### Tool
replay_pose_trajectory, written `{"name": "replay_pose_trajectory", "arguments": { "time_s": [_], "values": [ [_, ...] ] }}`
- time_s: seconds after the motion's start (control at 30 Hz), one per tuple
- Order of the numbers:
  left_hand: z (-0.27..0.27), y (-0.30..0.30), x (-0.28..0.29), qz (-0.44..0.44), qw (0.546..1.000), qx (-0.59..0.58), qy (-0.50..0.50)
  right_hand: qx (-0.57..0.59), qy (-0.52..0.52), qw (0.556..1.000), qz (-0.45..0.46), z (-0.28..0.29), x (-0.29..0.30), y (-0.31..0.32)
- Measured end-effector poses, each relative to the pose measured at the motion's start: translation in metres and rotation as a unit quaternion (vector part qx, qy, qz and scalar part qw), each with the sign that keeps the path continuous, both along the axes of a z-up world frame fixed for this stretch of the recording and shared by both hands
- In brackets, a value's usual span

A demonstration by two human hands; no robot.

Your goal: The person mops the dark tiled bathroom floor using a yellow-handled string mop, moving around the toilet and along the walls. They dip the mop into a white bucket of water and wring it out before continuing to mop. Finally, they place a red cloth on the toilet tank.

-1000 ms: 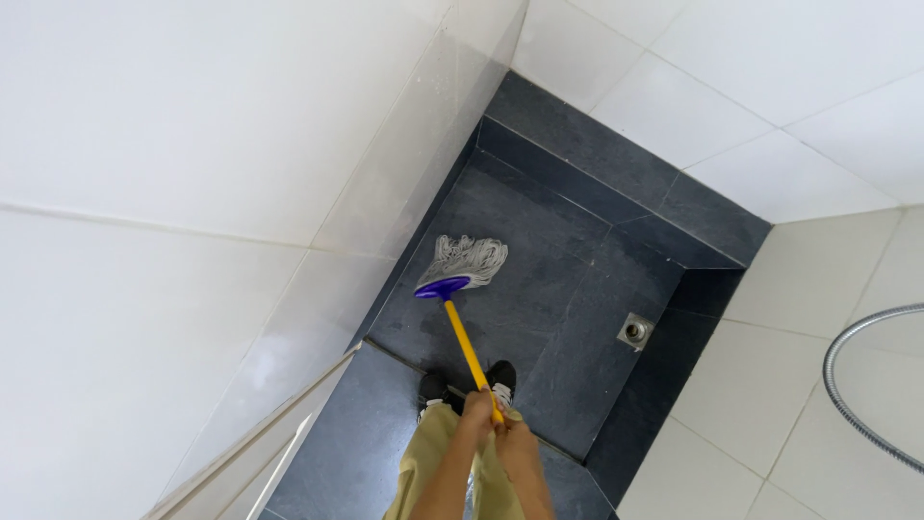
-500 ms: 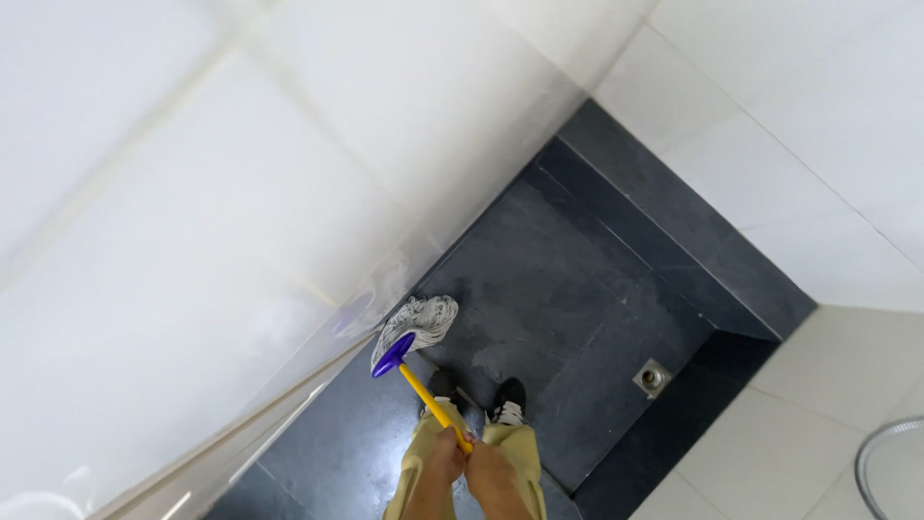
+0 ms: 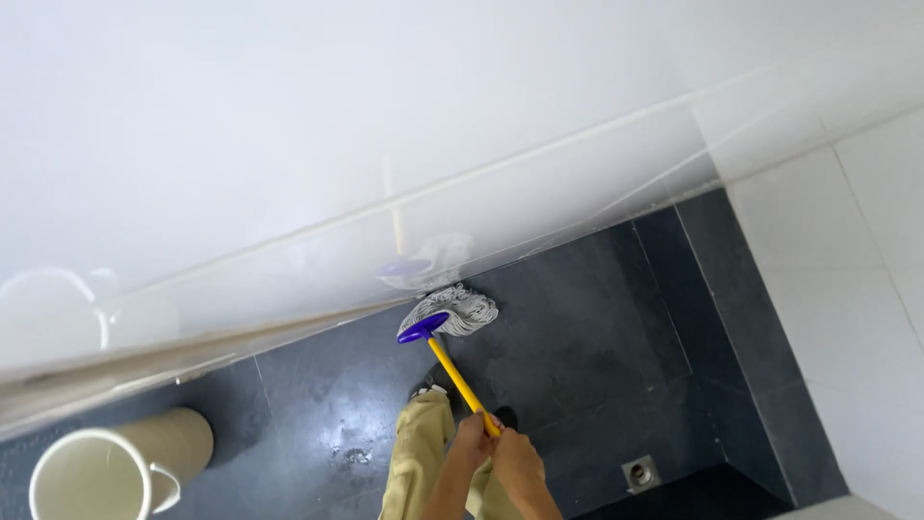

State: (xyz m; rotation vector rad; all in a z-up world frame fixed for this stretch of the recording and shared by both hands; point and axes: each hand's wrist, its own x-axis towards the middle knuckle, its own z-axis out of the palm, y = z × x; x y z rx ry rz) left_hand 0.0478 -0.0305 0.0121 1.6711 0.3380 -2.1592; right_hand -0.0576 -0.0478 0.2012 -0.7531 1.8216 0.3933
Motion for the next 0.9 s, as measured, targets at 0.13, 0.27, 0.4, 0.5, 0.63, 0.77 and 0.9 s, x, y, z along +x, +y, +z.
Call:
{"name": "replay_pose_trajectory", "arguments": {
  "time_s": [0.13, 0.27, 0.4, 0.5, 0.63, 0.77, 0.9],
  "values": [
    [-0.003, 0.006, -0.019, 0.017, 1.0, 0.009, 0.001, -0.032, 0.018, 0.999, 0.038, 0.015, -0.008, -0.002],
    [0.017, 0.019, -0.037, 0.076, 0.997, 0.01, -0.002, 0.017, 0.011, 0.999, 0.046, 0.032, -0.022, 0.003],
    [0.023, 0.05, -0.034, 0.095, 0.995, 0.013, -0.032, 0.065, 0.004, 0.998, 0.004, 0.029, -0.022, 0.024],
    [0.028, 0.049, -0.015, 0.058, 0.997, -0.054, -0.024, 0.016, -0.008, 0.999, -0.027, 0.027, -0.014, 0.035],
    [0.057, 0.018, -0.011, 0.054, 0.997, -0.052, 0.012, 0.023, -0.045, 0.997, -0.054, 0.048, -0.021, 0.003],
    [0.095, -0.012, -0.034, 0.037, 0.998, -0.054, 0.022, -0.036, -0.011, 0.999, -0.022, 0.086, -0.045, -0.022],
    [0.223, -0.032, -0.077, -0.042, 0.995, -0.09, 0.028, -0.006, -0.004, 0.999, -0.035, 0.142, -0.086, -0.014]
  ]
}}
